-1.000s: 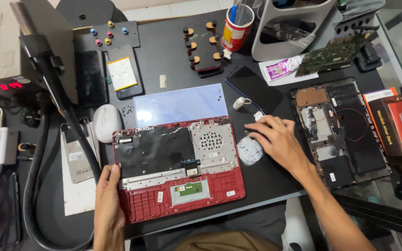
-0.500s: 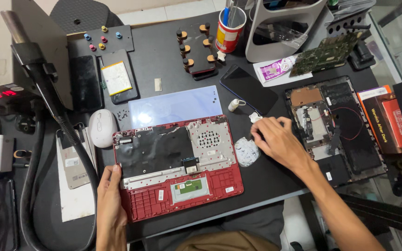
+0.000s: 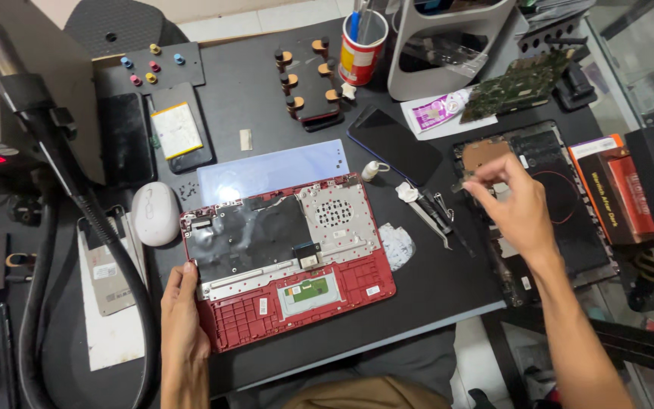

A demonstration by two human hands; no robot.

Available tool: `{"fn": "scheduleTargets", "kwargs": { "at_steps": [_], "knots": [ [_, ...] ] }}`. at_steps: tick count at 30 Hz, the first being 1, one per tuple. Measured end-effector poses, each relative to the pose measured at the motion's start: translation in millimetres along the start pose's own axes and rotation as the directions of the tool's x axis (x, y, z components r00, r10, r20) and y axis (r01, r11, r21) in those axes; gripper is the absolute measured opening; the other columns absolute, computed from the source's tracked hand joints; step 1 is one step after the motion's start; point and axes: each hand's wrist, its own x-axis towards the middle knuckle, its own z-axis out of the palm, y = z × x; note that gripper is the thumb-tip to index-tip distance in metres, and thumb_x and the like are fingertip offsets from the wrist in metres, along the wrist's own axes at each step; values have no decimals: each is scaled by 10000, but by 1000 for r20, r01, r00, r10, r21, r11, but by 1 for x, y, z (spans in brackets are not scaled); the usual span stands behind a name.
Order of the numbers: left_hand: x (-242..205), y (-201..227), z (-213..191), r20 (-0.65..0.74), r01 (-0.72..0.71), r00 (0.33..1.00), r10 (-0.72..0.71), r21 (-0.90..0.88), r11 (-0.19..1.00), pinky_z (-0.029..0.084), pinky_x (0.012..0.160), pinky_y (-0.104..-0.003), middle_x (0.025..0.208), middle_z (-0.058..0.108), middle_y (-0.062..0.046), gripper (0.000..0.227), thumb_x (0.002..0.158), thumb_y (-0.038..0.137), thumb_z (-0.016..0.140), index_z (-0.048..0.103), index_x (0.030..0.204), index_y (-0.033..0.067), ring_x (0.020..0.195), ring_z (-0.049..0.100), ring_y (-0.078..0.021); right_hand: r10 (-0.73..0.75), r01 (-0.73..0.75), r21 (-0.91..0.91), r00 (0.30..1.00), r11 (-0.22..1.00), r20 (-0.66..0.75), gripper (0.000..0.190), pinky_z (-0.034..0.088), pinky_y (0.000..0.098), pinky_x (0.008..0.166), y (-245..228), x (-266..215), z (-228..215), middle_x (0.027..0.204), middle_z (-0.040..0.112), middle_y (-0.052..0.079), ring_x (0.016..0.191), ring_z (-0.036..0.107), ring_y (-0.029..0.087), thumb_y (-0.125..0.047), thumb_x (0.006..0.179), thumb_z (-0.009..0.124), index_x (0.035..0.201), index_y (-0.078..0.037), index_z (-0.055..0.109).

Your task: The person uses a hot air gun and tweezers to work on a green circuit board, then wipes the board with a cotton swab. They place the board aside and use a screwdriver to remove screws from a red laptop casing.

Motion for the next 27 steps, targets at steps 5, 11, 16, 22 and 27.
{"fn": "scheduleTargets", "kwargs": {
  "at_steps": [5, 11, 16, 22, 27],
  "knots": [
    [4, 0, 4, 33, -40, 999, 38, 62, 997, 497, 633, -256, 823, 605, -10, 260, 1117, 304, 527, 559, 969, 93, 697, 568, -62, 76, -58, -94, 978, 994, 192, 288, 533, 353, 810, 15, 17, 10, 934, 756, 81, 852, 734, 226, -145, 893, 759, 1139, -65, 635],
    [-1, 2, -3, 6, -28, 1000, 27, 242, 970, 364, 494, -285, 759, 587, -42, 197, 1029, 237, 642, 567, 1018, 55, 605, 471, -92, -106, 195, -387, 965, 901, 240, 244, 356, 451, 933, 9, 21, 31, 919, 753, 15, 958, 640, 247, -170, 921, 727, 1154, -123, 671],
    [4, 3, -13, 92, -223, 974, 209, 575, 787, 425, 571, -246, 785, 638, -17, 299, 965, 231, 696, 667, 1103, -32, 666, 526, -63, -213, 263, -429, 964, 864, 162, 233, 355, 450, 935, 7, 19, 31, 998, 690, 62, 986, 625, 267, -224, 915, 732, 1124, -133, 686],
    [-6, 10, -4, 12, -162, 977, 214, 696, 700, 435, 569, -272, 766, 649, -50, 422, 925, 239, 734, 676, 1245, -30, 645, 536, -96, -164, 191, -384, 981, 904, 102, 129, 359, 442, 950, 0, 5, 32, 947, 696, 40, 947, 637, 256, -252, 1001, 698, 988, -124, 706],
    [-23, 24, 14, 42, -250, 942, 333, 751, 611, 529, 642, -304, 816, 676, -88, 539, 898, 228, 748, 580, 1346, -19, 703, 645, -144, 54, 14, -408, 986, 913, 156, 235, 377, 451, 859, -28, -29, 36, 853, 695, 46, 844, 653, 254, -322, 915, 734, 941, -93, 692]
  ]
}}
